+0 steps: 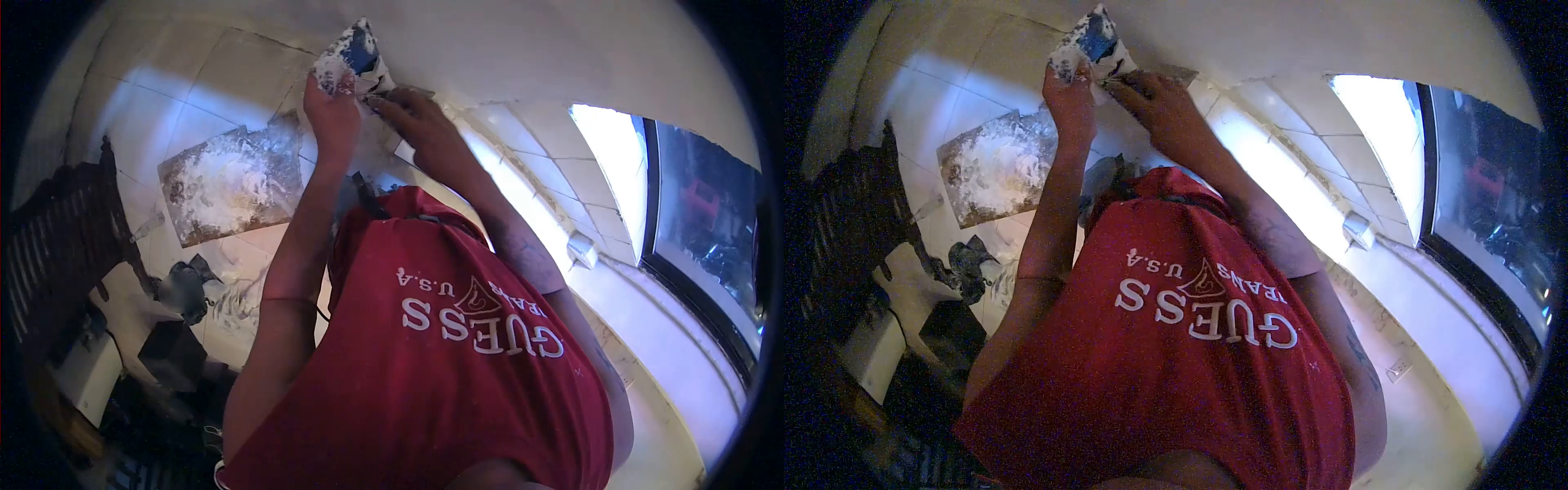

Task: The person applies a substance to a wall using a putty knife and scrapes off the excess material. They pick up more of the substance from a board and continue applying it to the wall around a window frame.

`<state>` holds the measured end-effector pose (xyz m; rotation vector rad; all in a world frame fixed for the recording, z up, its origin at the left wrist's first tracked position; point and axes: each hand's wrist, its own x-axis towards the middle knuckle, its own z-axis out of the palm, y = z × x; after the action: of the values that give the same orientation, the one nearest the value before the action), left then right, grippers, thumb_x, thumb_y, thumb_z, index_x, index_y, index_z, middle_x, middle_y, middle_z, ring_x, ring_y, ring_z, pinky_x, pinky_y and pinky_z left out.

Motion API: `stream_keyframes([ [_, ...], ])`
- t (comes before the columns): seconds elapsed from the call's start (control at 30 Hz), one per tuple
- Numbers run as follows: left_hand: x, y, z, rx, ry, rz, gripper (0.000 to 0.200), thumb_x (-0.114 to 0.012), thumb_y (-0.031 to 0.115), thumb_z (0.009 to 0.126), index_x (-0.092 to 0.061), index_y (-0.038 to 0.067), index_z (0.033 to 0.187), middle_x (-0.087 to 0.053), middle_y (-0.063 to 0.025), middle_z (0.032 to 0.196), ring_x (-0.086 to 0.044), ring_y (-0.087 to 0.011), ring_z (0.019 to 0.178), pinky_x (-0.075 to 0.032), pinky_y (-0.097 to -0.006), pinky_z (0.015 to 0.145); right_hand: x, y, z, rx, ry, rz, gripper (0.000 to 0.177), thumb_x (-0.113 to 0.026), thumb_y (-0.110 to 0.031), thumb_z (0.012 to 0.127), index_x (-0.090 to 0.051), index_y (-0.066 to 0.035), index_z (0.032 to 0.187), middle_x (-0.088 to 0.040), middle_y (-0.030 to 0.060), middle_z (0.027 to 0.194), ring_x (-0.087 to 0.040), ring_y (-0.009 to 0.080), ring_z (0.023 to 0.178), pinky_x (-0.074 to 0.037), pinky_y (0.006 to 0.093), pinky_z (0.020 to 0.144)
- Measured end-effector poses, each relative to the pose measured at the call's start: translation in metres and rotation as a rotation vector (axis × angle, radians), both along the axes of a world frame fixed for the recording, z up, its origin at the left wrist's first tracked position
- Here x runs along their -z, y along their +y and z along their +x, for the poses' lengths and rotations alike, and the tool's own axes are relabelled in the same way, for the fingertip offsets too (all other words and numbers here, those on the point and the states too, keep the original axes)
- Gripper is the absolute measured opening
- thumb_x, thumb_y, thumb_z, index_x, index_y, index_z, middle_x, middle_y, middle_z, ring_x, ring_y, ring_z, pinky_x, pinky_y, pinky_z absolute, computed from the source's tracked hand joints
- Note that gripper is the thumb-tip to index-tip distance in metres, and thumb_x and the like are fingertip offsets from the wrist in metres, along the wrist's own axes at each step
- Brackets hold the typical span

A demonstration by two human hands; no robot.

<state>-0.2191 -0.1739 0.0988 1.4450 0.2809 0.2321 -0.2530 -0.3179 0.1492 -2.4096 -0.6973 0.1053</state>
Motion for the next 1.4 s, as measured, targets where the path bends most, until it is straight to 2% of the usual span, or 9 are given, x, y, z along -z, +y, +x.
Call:
stream_keyframes([
  [0.23,0.003,0.023,0.004,-0.095,0.108,-0.319,0.036,-0.047,-0.002,0.082,-0.039,-0.003,0.117,-0.049,-0.0111,0.111,-0.047,-0.0161,0.100,-0.041,-0.0286,0.085,0.003,-0.016,-0.008,-0.181,0.357,0.096,0.063,-0.040,0.019,0.061,-0.047,-0.009,0.117,-0.046,0.0119,0.117,-0.042,0.0290,0.113,-0.037,0.0361,0.093],
  [0.3,0.007,0.031,0.007,-0.037,0.076,-0.129,0.038,-0.045,0.002,0.083,-0.037,-0.002,0.120,-0.049,-0.0100,0.113,-0.047,-0.0147,0.099,-0.040,-0.0279,0.087,-0.004,-0.033,-0.004,-0.096,0.486,0.218,0.060,-0.040,0.019,0.066,-0.045,-0.008,0.119,-0.050,0.0102,0.114,-0.044,0.0236,0.111,-0.037,0.0340,0.093],
  [0.5,-0.001,0.029,-0.002,0.118,0.361,-0.082,0.041,-0.039,0.010,0.084,-0.036,-0.001,0.124,-0.049,-0.0094,0.117,-0.045,-0.0152,0.105,-0.030,-0.0299,0.097,-0.006,-0.038,0.015,0.137,0.250,0.573,0.057,-0.036,0.021,0.061,-0.044,-0.004,0.112,-0.047,0.0158,0.112,-0.044,0.0281,0.109,-0.032,0.0328,0.095],
  [0.63,-0.014,0.012,-0.006,0.029,0.264,-0.585,0.020,-0.051,0.009,0.084,-0.047,0.005,0.103,-0.053,-0.0017,0.091,-0.050,-0.0099,0.080,-0.043,-0.0256,0.067,0.007,-0.010,0.005,0.123,0.020,0.310,0.057,-0.042,0.018,0.067,-0.043,-0.009,0.118,-0.040,0.0181,0.116,-0.043,0.0341,0.107,-0.037,0.0359,0.092],
  [0.77,0.060,0.029,-0.015,0.102,0.300,-0.480,0.025,-0.049,0.004,0.083,-0.046,0.001,0.108,-0.054,-0.0074,0.100,-0.053,-0.0127,0.086,-0.046,-0.0255,0.073,0.039,-0.037,-0.002,0.035,0.207,-0.004,0.065,-0.030,0.022,0.057,-0.044,-0.006,0.115,-0.038,0.0177,0.120,-0.041,0.0334,0.112,-0.034,0.0361,0.096],
  [0.93,0.016,0.036,-0.013,0.064,0.080,-0.741,0.031,-0.054,-0.002,0.079,-0.045,0.004,0.108,-0.053,-0.0069,0.097,-0.053,-0.0149,0.090,-0.046,-0.0283,0.077,0.037,-0.049,-0.008,0.073,0.178,-0.016,0.059,-0.035,0.018,0.064,-0.044,-0.007,0.117,-0.040,0.0172,0.120,-0.040,0.0321,0.114,-0.035,0.0365,0.095],
  [1.03,-0.008,0.026,-0.009,-0.043,0.148,-0.380,0.034,-0.053,-0.005,0.078,-0.044,0.004,0.110,-0.053,-0.0069,0.097,-0.053,-0.0156,0.091,-0.045,-0.0288,0.080,-0.012,-0.033,0.002,0.132,0.164,0.116,0.058,-0.034,0.019,0.064,-0.046,-0.007,0.114,-0.043,0.0158,0.118,-0.041,0.0307,0.113,-0.035,0.0359,0.095],
  [1.13,-0.010,0.016,-0.006,-0.055,0.078,-0.445,0.037,-0.052,-0.009,0.078,-0.042,0.002,0.111,-0.053,-0.0077,0.097,-0.052,-0.0149,0.091,-0.045,-0.0272,0.079,-0.039,-0.017,0.006,0.050,0.119,0.058,0.056,-0.039,0.017,0.066,-0.047,-0.009,0.115,-0.043,0.0155,0.118,-0.041,0.0313,0.113,-0.037,0.0362,0.093],
  [1.4,-0.012,0.014,-0.004,-0.023,0.125,-0.101,0.035,-0.049,-0.009,0.079,-0.039,-0.003,0.112,-0.051,-0.0119,0.105,-0.050,-0.0192,0.098,-0.041,-0.0300,0.087,-0.003,-0.001,-0.008,-0.082,0.065,-0.173,0.063,-0.044,0.018,0.061,-0.047,-0.011,0.117,-0.043,0.0148,0.119,-0.040,0.0332,0.111,-0.035,0.0384,0.094],
])
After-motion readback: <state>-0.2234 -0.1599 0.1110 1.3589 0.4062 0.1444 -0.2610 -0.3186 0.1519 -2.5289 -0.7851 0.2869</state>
